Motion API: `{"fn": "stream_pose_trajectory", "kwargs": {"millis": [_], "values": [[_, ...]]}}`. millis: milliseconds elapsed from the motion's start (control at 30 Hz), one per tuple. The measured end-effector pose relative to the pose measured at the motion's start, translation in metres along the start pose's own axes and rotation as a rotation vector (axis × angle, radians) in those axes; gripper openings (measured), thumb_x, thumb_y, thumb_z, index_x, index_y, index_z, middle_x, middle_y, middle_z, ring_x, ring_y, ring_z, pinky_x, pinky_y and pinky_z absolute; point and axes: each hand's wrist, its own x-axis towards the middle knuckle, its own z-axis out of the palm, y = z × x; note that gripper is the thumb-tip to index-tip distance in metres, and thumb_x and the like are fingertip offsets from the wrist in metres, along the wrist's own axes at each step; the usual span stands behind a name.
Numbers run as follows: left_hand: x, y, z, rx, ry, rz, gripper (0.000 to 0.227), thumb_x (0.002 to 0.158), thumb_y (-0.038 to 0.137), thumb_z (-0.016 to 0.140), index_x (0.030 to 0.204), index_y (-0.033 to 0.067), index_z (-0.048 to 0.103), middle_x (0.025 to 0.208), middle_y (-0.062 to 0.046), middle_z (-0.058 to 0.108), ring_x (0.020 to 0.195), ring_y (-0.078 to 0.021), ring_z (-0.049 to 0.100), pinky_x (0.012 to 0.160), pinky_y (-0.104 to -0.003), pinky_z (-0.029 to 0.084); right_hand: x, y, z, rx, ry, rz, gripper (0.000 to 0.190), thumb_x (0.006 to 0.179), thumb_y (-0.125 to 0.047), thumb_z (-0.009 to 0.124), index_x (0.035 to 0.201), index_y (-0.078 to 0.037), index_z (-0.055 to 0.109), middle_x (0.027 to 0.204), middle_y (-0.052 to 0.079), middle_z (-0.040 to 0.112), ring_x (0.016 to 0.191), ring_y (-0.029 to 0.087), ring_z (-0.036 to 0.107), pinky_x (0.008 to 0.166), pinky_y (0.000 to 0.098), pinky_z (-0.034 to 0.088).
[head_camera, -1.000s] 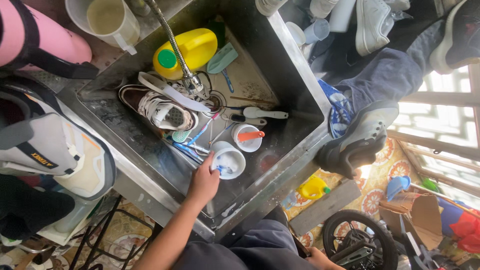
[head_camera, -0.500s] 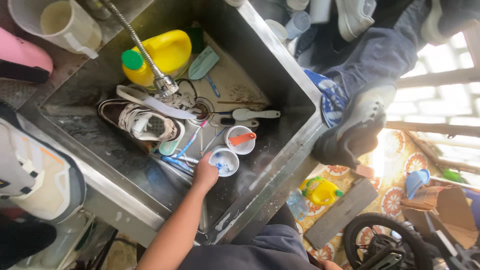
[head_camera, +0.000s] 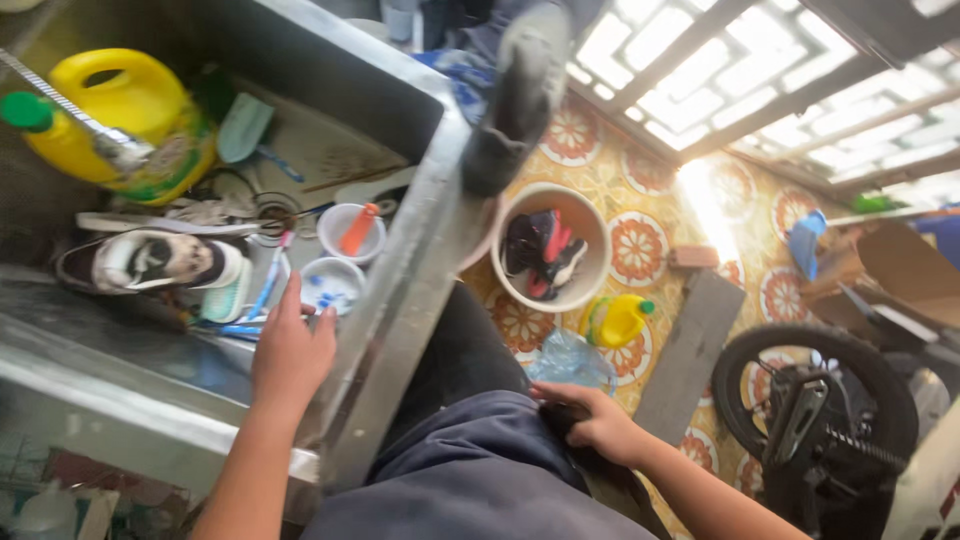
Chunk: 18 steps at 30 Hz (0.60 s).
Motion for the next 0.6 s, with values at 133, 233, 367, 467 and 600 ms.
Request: {"fn": "stream_pose_trajectory", "kwargs": {"millis": [133,233,367,467,600], "values": [[-0.058,0.031,0.002,-0.054,0.083,0.196,0.052,0.098,0.029,0.061,0.144,0.0052,0.058,0.124,-0.022,0.067,0.116,-0.0398,0.062,0.097,-0.048,0.048,0.003,0.000,0.008,0.091,0.085,-0.177,0.089,0.062,0.012,0.060,0.148,-0.008,0.051,0.141,0.013,0.065,0.132,0.023,0.060,0.111,0.0359,0.046],[-0.091,0.040,0.010,0.124,0.223,0.336,0.052,0.093,0.032,0.066,0.137,0.0043,0.063,0.133,-0.024,0.064,0.120,-0.0409,0.059,0.099,-0.049,0.047,-0.001,0.002,0.008,0.072,0.142,-0.269,0.081,0.067,0.010,0.065,0.145,-0.007,0.054,0.135,0.012,0.069,0.124,0.023,0.065,0.108,0.0368,0.050],[-0.115,0.040,0.008,0.192,0.346,0.370,0.045,0.088,0.032,0.069,0.126,0.0082,0.070,0.127,-0.016,0.068,0.119,-0.0364,0.062,0.100,-0.049,0.046,0.001,-0.009,0.012,-0.178,0.255,-0.301,0.071,0.072,0.002,0.069,0.142,-0.010,0.059,0.125,0.008,0.076,0.113,0.019,0.073,0.098,0.0354,0.057],[-0.130,0.031,-0.006,0.059,0.360,0.346,0.035,0.090,0.027,0.069,0.120,0.0085,0.072,0.120,-0.011,0.073,0.114,-0.0323,0.066,0.099,-0.046,0.049,0.012,-0.026,0.016,-0.330,0.415,-0.296,0.057,0.079,-0.010,0.081,0.133,-0.010,0.065,0.121,0.006,0.078,0.108,0.017,0.074,0.094,0.0339,0.057],[-0.141,0.013,-0.026,0.019,0.519,0.315,0.027,0.090,0.021,0.070,0.114,0.0091,0.074,0.107,-0.008,0.075,0.106,-0.0304,0.067,0.093,-0.043,0.050,0.037,-0.069,0.026,-0.329,0.408,-0.563,0.050,0.081,-0.011,0.079,0.129,-0.006,0.067,0.114,0.009,0.078,0.101,0.018,0.077,0.089,0.0323,0.060]]}}
